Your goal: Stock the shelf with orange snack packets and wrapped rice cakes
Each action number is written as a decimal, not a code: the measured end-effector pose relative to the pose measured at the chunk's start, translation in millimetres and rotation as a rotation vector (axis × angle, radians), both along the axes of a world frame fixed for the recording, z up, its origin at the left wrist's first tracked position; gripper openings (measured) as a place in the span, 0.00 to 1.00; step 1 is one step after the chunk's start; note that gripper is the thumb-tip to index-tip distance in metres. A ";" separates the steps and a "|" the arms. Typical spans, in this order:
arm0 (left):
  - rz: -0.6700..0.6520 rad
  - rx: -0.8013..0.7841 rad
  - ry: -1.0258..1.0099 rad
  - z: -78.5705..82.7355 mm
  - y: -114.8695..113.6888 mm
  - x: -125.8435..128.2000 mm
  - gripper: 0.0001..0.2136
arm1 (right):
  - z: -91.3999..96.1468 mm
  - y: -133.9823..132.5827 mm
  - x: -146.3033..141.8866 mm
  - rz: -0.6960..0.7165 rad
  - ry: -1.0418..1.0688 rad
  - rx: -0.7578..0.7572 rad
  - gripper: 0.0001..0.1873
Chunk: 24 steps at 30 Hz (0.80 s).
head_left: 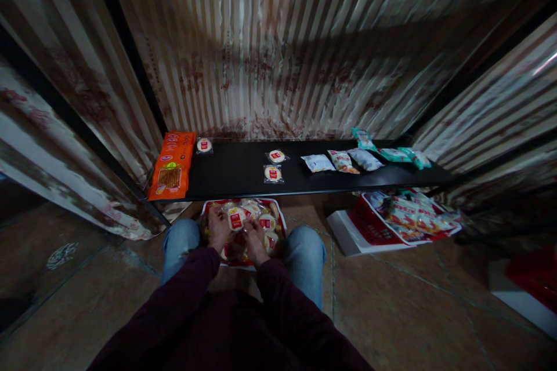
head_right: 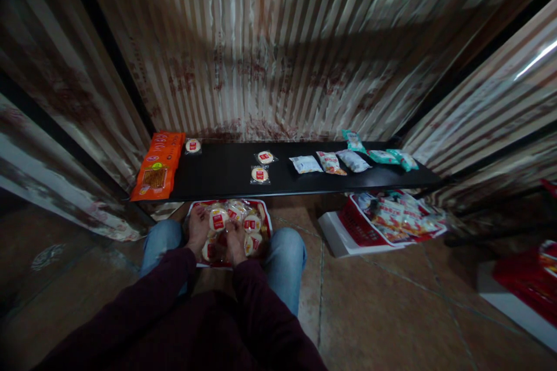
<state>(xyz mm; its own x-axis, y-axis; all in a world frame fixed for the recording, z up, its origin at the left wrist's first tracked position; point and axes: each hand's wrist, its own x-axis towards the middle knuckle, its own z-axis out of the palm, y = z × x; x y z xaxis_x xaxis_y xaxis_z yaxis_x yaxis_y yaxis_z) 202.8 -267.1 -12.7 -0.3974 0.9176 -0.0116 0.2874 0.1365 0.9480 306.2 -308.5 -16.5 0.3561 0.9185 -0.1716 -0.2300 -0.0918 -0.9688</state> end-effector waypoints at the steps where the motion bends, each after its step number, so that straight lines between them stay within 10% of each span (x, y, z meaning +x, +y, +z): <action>1: -0.008 0.001 0.004 1.1 -0.5 0.6 0.12 | 0.6 -0.1 -0.2 -0.017 0.009 -0.007 0.17; 12: -0.112 -0.031 -0.055 19.1 -20.7 17.5 0.11 | 20.6 -0.1 -2.9 -0.044 -0.151 0.089 0.14; 24: 0.040 -0.136 -0.682 30.1 -22.4 20.2 0.14 | 19.6 -4.3 -17.9 0.077 -0.524 0.205 0.14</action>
<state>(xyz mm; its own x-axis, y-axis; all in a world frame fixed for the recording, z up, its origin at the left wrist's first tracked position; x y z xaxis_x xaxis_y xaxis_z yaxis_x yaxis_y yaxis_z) 223.0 -289.4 17.4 -0.2939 0.8750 -0.3847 -0.3739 0.2652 0.8888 288.3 -312.8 3.1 0.2761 0.9413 0.1942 0.2865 0.1123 -0.9515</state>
